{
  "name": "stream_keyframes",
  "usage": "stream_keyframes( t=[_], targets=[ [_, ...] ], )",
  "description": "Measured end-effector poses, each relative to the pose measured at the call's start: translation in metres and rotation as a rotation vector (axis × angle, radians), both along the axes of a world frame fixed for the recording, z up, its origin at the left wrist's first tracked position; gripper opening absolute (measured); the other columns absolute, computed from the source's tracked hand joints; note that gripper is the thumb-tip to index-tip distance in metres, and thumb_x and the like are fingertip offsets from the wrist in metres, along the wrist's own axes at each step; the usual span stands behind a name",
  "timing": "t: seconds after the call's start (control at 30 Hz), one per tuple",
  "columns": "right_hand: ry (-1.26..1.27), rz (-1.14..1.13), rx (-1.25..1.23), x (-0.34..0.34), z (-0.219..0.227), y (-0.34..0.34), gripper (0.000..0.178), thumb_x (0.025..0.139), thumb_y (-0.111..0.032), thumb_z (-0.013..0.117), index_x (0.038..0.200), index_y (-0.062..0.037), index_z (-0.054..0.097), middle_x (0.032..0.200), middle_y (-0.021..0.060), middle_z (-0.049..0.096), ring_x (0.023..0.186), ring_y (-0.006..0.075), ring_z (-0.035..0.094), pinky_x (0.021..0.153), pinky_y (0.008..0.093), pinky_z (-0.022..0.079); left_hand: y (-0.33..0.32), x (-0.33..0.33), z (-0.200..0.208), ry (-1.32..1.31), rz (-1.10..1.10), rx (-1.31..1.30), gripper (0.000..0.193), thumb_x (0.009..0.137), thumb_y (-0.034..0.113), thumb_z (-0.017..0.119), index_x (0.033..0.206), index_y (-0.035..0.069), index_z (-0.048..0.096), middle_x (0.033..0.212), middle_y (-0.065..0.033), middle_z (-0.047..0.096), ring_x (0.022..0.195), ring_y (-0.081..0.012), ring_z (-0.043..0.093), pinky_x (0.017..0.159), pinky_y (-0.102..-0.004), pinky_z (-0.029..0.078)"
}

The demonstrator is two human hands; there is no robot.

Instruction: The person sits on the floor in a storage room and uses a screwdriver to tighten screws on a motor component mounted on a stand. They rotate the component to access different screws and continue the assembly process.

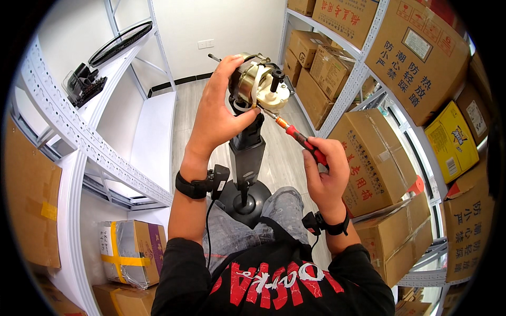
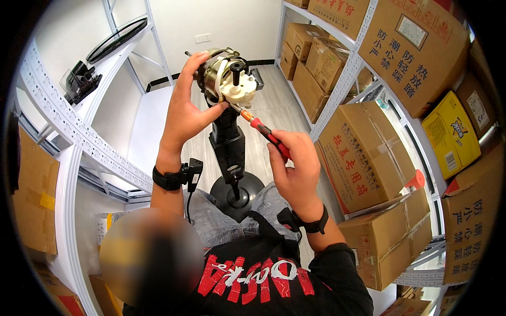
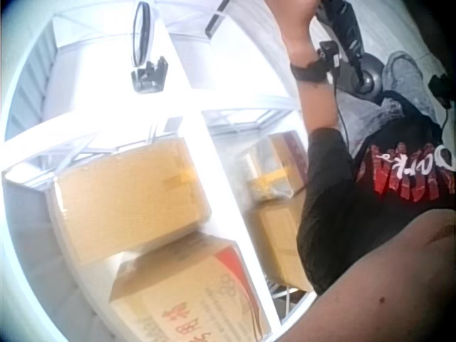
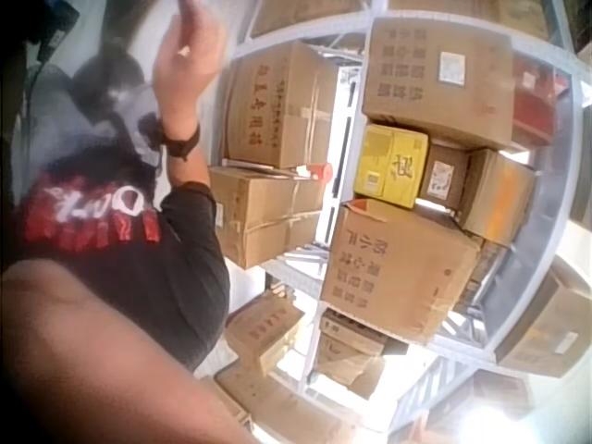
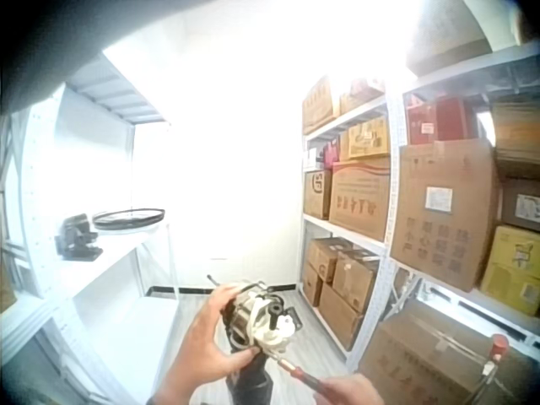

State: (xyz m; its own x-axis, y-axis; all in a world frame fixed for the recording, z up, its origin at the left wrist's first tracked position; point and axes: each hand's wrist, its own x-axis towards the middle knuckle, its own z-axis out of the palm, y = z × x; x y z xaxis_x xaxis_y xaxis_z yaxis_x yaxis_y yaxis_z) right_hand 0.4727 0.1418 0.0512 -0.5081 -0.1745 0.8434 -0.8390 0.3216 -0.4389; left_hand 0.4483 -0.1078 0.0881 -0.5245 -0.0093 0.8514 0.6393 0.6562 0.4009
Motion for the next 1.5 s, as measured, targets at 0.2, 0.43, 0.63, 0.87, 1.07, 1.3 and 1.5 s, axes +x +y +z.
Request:
stream_keyframes(
  t=[0.2, 0.43, 0.63, 0.87, 1.07, 1.3, 1.5],
  targets=[
    [-0.198, -0.012, 0.065, 0.012, 0.009, -0.003, 0.025, 0.086, -0.004, 0.074, 0.110, -0.0039, 0.067, 0.078, 0.0091, 0.062, 0.061, 0.0189, 0.057, 0.055, 0.0292, 0.044, -0.003, -0.001, -0.003, 0.006, -0.004, 0.002, 0.089, 0.064, 0.005, 0.084, 0.145, 0.010, 0.045, 0.149, -0.0114, 0.047, 0.135, -0.0274, 0.049, 0.112, -0.0374, 0.038],
    [0.057, 0.016, 0.090, 0.005, 0.013, 0.000, 0.027, 0.086, -0.004, 0.074, 0.112, -0.0039, 0.066, 0.081, 0.0085, 0.065, 0.059, 0.0201, 0.056, 0.054, 0.0296, 0.044, -0.001, 0.003, 0.002, -0.018, -0.053, -0.017, 0.087, 0.065, 0.006, 0.081, 0.144, 0.009, 0.045, 0.150, -0.0122, 0.046, 0.137, -0.0293, 0.046, 0.112, -0.0377, 0.036],
    [-0.307, 0.107, -0.013, 0.008, 0.012, 0.004, 0.028, 0.085, 0.002, 0.072, 0.112, -0.0032, 0.066, 0.083, 0.0095, 0.065, 0.063, 0.0177, 0.059, 0.055, 0.0272, 0.045, -0.004, 0.003, 0.001, -0.001, -0.063, -0.007, 0.086, 0.066, 0.007, 0.077, 0.145, 0.008, 0.044, 0.150, -0.0135, 0.046, 0.139, -0.0309, 0.045, 0.115, -0.0396, 0.034],
    [0.064, 0.091, 0.021, 0.000, 0.010, -0.001, 0.025, 0.088, 0.001, 0.070, 0.112, -0.0017, 0.064, 0.086, 0.0105, 0.065, 0.066, 0.0155, 0.061, 0.058, 0.0273, 0.048, -0.002, 0.001, 0.000, 0.004, -0.048, -0.019, 0.084, 0.066, 0.006, 0.077, 0.145, 0.008, 0.045, 0.149, -0.0136, 0.046, 0.138, -0.0303, 0.046, 0.115, -0.0392, 0.034],
    [-0.147, 0.058, 0.037, 0.009, 0.014, 0.002, 0.025, 0.088, -0.004, 0.071, 0.112, -0.0021, 0.064, 0.085, 0.0113, 0.065, 0.066, 0.0175, 0.061, 0.057, 0.0265, 0.045, 0.004, -0.005, -0.004, 0.061, 0.055, 0.005, 0.082, 0.063, 0.009, 0.075, 0.139, 0.008, 0.047, 0.143, -0.0144, 0.052, 0.128, -0.0353, 0.053, 0.107, -0.0424, 0.042],
    [0.010, 0.068, 0.085, 0.002, 0.015, 0.001, 0.026, 0.086, -0.004, 0.072, 0.111, -0.0037, 0.064, 0.079, 0.0098, 0.060, 0.062, 0.0173, 0.054, 0.058, 0.0278, 0.043, 0.006, -0.012, -0.008, 0.136, 0.125, -0.014, 0.082, 0.059, 0.011, 0.076, 0.137, 0.010, 0.048, 0.139, -0.0125, 0.054, 0.123, -0.0338, 0.056, 0.103, -0.0434, 0.043],
    [-0.113, 0.094, -0.013, 0.002, 0.014, -0.002, 0.027, 0.085, -0.002, 0.071, 0.110, -0.0032, 0.065, 0.079, 0.0067, 0.059, 0.063, 0.0155, 0.052, 0.058, 0.0278, 0.042, 0.006, -0.012, -0.008, 0.123, 0.132, -0.014, 0.082, 0.060, 0.010, 0.076, 0.137, 0.010, 0.049, 0.139, -0.0123, 0.055, 0.123, -0.0338, 0.056, 0.103, -0.0430, 0.042]
  ],
)
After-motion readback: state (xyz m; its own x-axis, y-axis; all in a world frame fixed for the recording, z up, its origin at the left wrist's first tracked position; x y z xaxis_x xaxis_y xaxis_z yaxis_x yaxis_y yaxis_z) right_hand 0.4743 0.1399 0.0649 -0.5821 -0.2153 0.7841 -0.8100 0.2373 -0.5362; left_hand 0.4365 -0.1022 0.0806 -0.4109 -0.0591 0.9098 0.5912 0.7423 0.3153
